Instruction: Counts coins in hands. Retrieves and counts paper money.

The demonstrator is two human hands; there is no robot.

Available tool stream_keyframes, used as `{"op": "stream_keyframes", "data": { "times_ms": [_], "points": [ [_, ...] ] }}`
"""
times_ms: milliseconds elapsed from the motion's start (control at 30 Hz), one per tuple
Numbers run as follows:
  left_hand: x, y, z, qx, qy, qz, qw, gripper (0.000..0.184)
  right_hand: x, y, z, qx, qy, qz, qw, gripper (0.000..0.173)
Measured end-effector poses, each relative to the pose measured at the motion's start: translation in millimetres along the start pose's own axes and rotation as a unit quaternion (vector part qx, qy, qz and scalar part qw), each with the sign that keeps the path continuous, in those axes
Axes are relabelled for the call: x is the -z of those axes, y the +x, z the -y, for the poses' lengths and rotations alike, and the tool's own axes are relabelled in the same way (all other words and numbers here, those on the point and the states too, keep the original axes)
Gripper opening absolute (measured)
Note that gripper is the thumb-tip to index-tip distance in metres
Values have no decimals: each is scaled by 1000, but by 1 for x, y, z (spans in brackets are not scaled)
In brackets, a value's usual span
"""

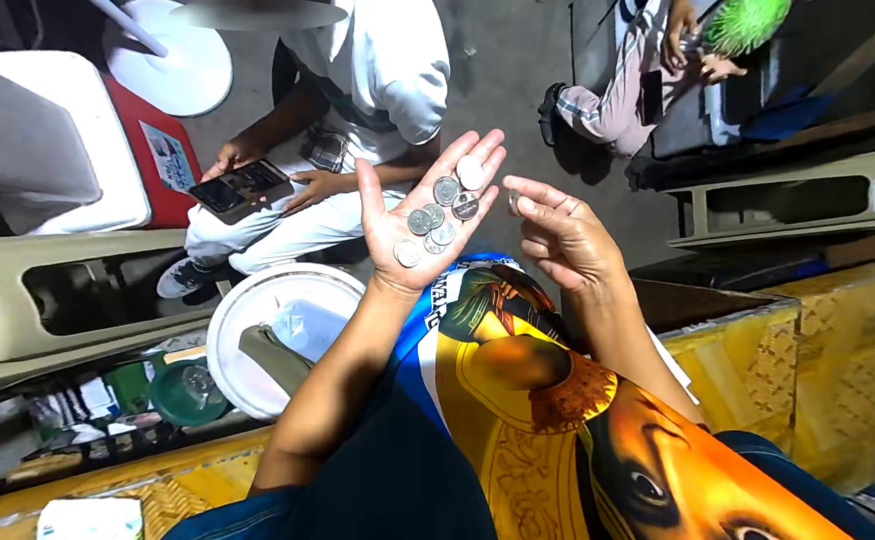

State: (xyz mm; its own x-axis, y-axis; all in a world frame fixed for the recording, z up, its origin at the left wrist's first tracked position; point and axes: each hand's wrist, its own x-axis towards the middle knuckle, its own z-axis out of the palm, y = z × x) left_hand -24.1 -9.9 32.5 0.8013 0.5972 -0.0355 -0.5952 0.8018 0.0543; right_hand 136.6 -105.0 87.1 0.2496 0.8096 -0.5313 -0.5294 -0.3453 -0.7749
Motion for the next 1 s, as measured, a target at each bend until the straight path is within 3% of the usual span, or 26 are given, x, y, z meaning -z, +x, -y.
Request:
{"op": "stream_keyframes", "data": {
  "times_ms": [167, 300, 333, 400, 467, 533, 600, 800, 900, 1000],
  "points": [
    [7, 2, 0, -11, 11, -5, 1000, 112, 1, 6, 1, -15, 61, -39, 997, 40],
    [8, 2, 1, -13, 5, -15, 1000, 114, -13, 8, -3, 65, -94, -79, 990, 45],
    [7, 3, 1, -12, 3, -17, 1000, 115, -17, 9, -7, 115, -171, -93, 974, 40],
    [5, 4, 3, -13, 2, -21, 1000, 115, -21, 10, -14, 227, -352, -110, 901, 23],
    [3, 4, 4, -13, -2, -16, 1000, 116, -26, 12, -20, 280, -479, -127, 823, 32],
    [2, 4, 5, -12, -12, -10, 1000, 116, -31, 14, -24, 284, -522, -123, 795, 39],
    [1, 5, 5, -12, -19, -9, 1000, 117, -31, 17, -26, 279, -506, -107, 809, 33],
    [3, 4, 7, -16, -9, -6, 1000, 112, -26, 18, -20, 174, -324, -15, 930, 18],
    [6, 4, 3, -16, 4, 1, 1000, 109, -15, 17, -16, 106, -93, 70, 987, 22],
    [7, 4, 1, -21, 3, -2, 1000, 108, 3, 17, -7, 71, 109, 174, 976, 36]
  ]
}}
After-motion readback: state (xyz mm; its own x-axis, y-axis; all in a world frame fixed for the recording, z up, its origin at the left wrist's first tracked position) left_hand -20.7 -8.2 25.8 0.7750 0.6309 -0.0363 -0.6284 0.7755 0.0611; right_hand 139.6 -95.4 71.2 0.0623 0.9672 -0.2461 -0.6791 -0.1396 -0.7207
